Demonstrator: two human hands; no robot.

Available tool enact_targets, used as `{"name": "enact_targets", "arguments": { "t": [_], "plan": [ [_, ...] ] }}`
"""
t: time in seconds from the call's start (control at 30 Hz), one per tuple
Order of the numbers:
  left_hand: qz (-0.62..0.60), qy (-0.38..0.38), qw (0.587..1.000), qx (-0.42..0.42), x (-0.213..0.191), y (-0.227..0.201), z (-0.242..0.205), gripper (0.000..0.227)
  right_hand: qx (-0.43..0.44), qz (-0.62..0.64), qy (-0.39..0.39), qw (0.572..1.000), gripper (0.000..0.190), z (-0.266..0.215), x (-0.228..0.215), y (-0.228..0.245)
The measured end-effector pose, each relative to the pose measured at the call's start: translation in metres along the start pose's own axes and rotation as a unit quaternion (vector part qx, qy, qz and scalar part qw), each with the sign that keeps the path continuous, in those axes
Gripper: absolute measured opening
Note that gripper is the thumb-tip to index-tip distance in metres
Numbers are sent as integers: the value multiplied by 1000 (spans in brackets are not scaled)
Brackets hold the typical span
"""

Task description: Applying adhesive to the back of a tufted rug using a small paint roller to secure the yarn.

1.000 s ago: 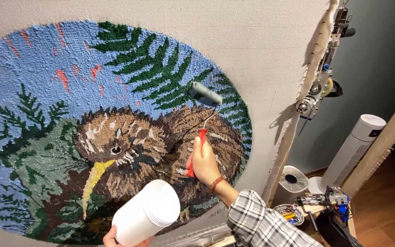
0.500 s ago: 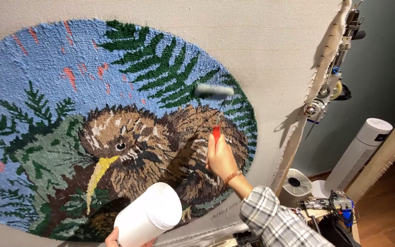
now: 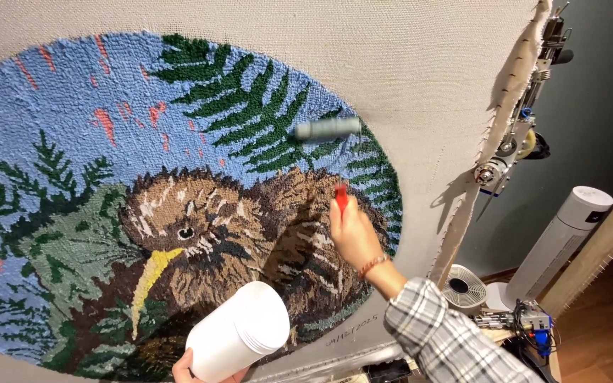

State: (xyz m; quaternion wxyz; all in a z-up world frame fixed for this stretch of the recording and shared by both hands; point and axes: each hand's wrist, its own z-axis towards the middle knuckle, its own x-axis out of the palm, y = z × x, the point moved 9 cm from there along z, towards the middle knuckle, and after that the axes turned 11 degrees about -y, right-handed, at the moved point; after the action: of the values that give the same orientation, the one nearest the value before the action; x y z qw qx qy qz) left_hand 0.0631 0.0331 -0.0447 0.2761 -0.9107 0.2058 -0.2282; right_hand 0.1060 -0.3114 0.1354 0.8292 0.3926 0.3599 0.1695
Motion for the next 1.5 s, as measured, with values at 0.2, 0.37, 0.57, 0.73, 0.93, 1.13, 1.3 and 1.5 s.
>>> {"name": "enact_targets", "arguments": {
  "t": [0.2, 0.37, 0.57, 0.73, 0.93, 1.13, 1.3, 1.5],
  "plan": [
    [3, 21, 1000, -3, 4, 4, 8, 60, -17, -10, -7, 1000, 37, 8, -5, 19],
    [-5, 20, 1000, -17, 2, 3, -4, 58, 18, -52, 30, 998, 35, -22, 11, -25],
    [-7, 25, 1000, -11, -1, 2, 3, 61, -18, -33, 11, 999, 38, 10, -18, 41],
    [6, 63, 997, -44, 5, 6, 15, 64, -29, -68, 5, 997, 36, 23, -32, 50],
    [22, 125, 988, -90, 7, 20, 37, 73, -18, -119, 28, 992, 31, -15, -10, -52],
    [11, 47, 998, -26, -6, -4, 26, 63, -7, -137, -1, 991, 34, -16, -4, -66],
    [10, 65, 997, -45, -13, -6, 23, 70, -74, -92, -13, 993, 35, 24, -33, 42],
    [0, 81, 995, -53, -5, -5, 23, 70, -88, -122, -29, 988, 33, 44, -47, 80]
  ]
}}
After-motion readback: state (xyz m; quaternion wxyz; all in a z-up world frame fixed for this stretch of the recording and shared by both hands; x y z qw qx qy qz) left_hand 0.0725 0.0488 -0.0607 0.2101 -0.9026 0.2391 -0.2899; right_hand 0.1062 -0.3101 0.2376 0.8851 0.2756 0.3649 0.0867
